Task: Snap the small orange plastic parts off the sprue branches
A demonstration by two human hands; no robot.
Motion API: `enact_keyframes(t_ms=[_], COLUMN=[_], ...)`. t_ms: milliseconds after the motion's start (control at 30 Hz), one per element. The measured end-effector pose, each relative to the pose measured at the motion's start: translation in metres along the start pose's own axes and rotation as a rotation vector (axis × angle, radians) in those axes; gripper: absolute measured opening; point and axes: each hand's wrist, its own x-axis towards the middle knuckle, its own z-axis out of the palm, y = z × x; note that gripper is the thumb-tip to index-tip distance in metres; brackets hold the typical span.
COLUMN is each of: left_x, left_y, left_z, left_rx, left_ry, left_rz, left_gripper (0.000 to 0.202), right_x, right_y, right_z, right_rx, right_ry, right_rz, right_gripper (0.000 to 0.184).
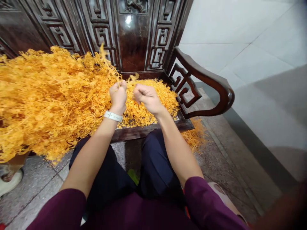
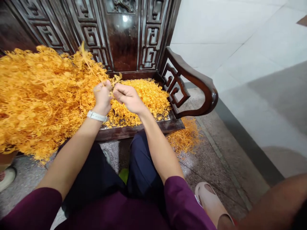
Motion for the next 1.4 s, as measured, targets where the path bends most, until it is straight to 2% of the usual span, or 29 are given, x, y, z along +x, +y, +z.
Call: enact_keyframes(t_ms=[67,167,267,367,433,500,600,667,733,833,900,967,1067,1100,1167,1233,1300,1333,1400], left_x=[0.01,0.015,0.008,-0.001,-0.004,-0.009,-0.024,-0.043,-0.067,-0.102,-0.124,-0.143,-0.168,-0.175,-0.184,-0.184,-0.176,-0.17,-0.157], left_y=[-0.006,-0.005,0.003,0.011,0.014,0.017,0.021,0.023,0.028,0.041,0.056,0.078,0.113,0.124,0.142,0.153,0.157,0.156,0.149], left_z=[0.001,-0.002,-0.01,-0.016,-0.017,-0.015,-0.007,-0.001,0.007,0.025,0.04,0.053,0.053,0.046,0.026,0.003,-0.014,-0.019,-0.023], left_rx=[0.009,-0.028,-0.074,-0.066,-0.045,-0.016,0.04,0.115,0.309,0.744,0.988,1.149,1.101,1.022,0.851,0.816,0.899,0.972,1.125], left_ry=[0.093,0.05,-0.072,-0.149,-0.187,-0.231,-0.3,-0.37,-0.466,-0.575,-0.633,-0.746,-0.962,-1.005,-1.01,-1.058,-1.12,-1.154,-1.206], left_rz=[-0.011,-0.013,-0.103,-0.185,-0.181,-0.15,-0.048,0.073,0.278,0.584,0.68,0.759,0.914,0.971,1.069,1.103,1.101,1.086,1.05], left_gripper=[0.048,0.045,0.035,0.017,0.012,0.012,0.01,0.023,0.04,0.054,0.058,0.068,0.09,0.096,0.099,0.091,0.09,0.091,0.093], right_x=[-0.004,-0.007,-0.011,-0.021,-0.028,-0.03,-0.03,-0.032,-0.041,-0.064,-0.084,-0.105,-0.14,-0.151,-0.174,-0.197,-0.222,-0.235,-0.262], right_y=[-0.019,-0.023,0.012,0.054,0.067,0.065,0.043,0.023,0.005,-0.013,-0.021,-0.031,-0.06,-0.075,-0.11,-0.14,-0.154,-0.152,-0.134], right_z=[0.002,-0.009,-0.035,-0.061,-0.069,-0.068,-0.053,-0.04,-0.027,-0.015,-0.014,-0.019,-0.037,-0.045,-0.064,-0.087,-0.11,-0.12,-0.134], right_rx=[0.06,0.064,-0.049,-0.425,-0.507,-0.463,-0.388,-0.282,-0.13,0.013,0.079,0.169,0.212,0.149,-0.109,-0.485,-0.781,-0.885,-1.042], right_ry=[-0.002,0.127,0.28,0.311,0.332,0.398,0.516,0.531,0.512,0.521,0.631,0.795,0.967,1.002,1.085,1.227,1.372,1.426,1.304], right_rz=[-0.018,0.028,0.177,0.419,0.457,0.388,0.221,0.176,0.209,0.247,0.217,0.203,0.202,0.172,0.057,-0.059,-0.091,-0.032,0.301], right_gripper=[0.055,0.047,0.057,0.072,0.064,0.059,0.05,0.048,0.057,0.063,0.056,0.048,0.043,0.041,0.037,0.037,0.041,0.047,0.043])
